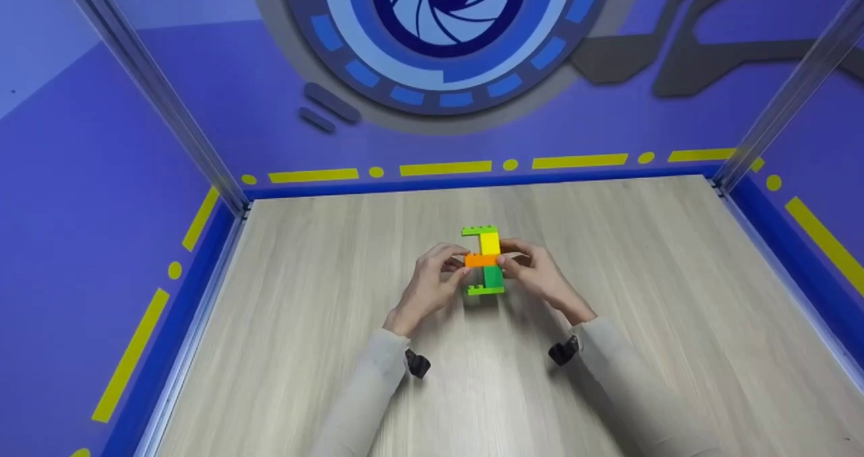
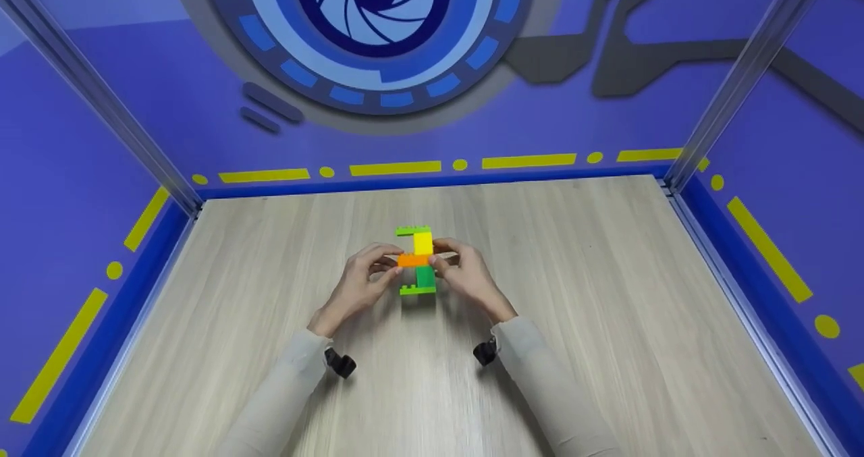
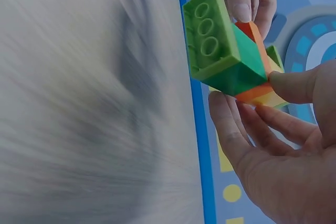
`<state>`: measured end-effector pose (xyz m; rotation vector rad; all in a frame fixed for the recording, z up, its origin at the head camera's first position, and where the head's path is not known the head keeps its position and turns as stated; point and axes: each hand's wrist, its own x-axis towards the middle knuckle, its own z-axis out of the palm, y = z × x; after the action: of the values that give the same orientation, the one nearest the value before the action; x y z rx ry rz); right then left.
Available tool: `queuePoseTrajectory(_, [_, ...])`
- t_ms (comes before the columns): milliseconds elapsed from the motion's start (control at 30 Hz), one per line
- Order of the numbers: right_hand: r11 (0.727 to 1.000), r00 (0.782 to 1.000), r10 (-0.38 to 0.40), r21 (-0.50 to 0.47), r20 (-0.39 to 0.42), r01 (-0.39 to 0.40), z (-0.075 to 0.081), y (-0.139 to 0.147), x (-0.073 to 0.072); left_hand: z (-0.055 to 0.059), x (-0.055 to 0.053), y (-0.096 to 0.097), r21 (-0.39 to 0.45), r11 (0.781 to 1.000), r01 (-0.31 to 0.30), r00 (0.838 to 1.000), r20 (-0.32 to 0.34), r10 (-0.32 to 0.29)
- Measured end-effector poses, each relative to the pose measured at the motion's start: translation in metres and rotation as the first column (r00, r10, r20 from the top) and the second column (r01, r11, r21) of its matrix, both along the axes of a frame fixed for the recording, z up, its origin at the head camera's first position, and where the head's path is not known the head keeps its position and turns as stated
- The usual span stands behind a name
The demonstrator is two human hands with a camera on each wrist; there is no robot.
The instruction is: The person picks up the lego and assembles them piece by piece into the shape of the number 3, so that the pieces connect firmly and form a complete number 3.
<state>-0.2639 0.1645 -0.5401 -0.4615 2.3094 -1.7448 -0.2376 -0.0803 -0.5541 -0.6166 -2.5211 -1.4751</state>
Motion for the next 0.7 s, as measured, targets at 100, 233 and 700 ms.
queuePoseTrajectory(100, [1.0, 1.0, -0.019, -0.001, -0.005, 0.019, -0.001, -0.002, -0.003, -0.001, -0.005, 0.0, -0.004, 1.0, -0.003, 1.0, 0.008, 0.003])
queuePoseTrajectory(233, [0.997, 0.997, -0.068, 0.023, -0.019, 0.069, -0.005, -0.004, -0.005, -0.003, -0.011, 0.001, -0.017, 1.0, -0.005, 0.999, 0.036, 0.006])
queuePoseTrajectory(700, [0.979, 0.981, -0.185, 0.095, 0.057, 0.179, -0.027, -0.015, -0.01, -0.019, -0.024, 0.001, -0.045, 0.998, -0.032, 0.987, 0.154, 0.039])
